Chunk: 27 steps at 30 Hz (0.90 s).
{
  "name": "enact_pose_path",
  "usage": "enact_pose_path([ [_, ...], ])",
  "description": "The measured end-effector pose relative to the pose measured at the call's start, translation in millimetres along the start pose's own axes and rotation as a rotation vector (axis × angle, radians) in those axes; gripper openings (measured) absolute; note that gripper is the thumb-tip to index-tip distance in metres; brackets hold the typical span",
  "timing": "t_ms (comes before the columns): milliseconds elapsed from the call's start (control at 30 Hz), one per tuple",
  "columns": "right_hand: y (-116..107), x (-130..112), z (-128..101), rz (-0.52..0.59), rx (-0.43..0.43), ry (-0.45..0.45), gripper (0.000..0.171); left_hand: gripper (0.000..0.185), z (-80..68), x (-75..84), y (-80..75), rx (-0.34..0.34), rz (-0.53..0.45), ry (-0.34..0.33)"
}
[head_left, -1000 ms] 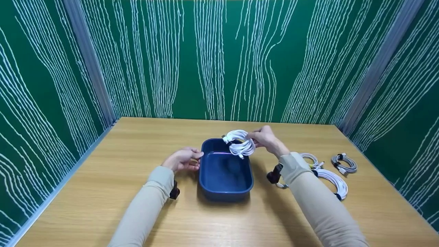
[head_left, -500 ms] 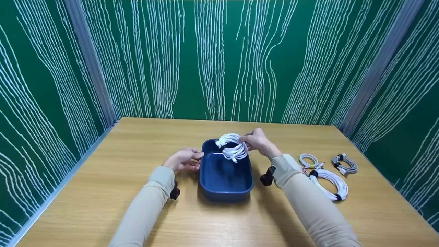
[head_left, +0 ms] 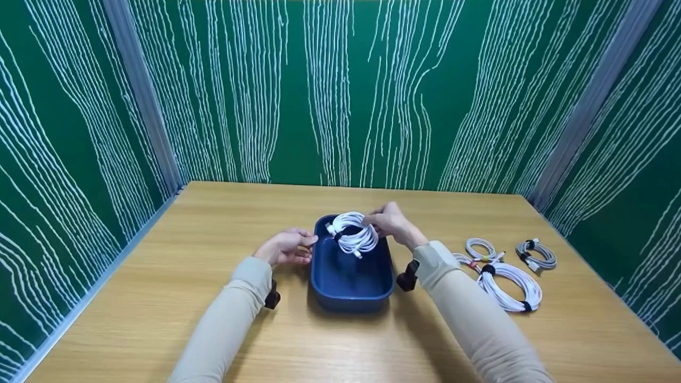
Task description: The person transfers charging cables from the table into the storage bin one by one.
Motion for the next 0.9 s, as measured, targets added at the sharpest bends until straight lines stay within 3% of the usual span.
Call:
enact_pose_path([
  [167,2.0,-5.3,-3.3,-0.051,-0.010,-0.037,0.024,0.008,0.6,1.1,0.3,0.008,0.003,-0.004],
  [300,-7.7,-17.0,-7.4,-0.122,0.029,-0.114,0.031,0.009,0.9,1.0,0.0,0.011,0.009,-0.005],
  [567,-45.2,-27.7,-18.3,-0.136,0.059,-0.188,0.029,0.012,0.1,-1.0,-3.9,0.016,0.009,0.002],
  [733,-72.4,-18.8,-29.0,-0.158,0.043,-0.187,0.028,0.007,0.3,-1.5,-3.0,0.000,0.018,0.012],
  [900,-95.7,-5.1,-38.5,-0.257,0.000,-0.198,0.027,0.007,1.3,-1.0,-1.0,-0.005,0.029,0.014],
])
Point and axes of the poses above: each hand's wrist, its own z-axis towards the middle knuckle, its own y-axis out of the palm, x = y × z, the point moved 6 cm from there along z, towards the middle knuckle, and after that the axes turned 15 degrees about z, right-handed, at the moved point
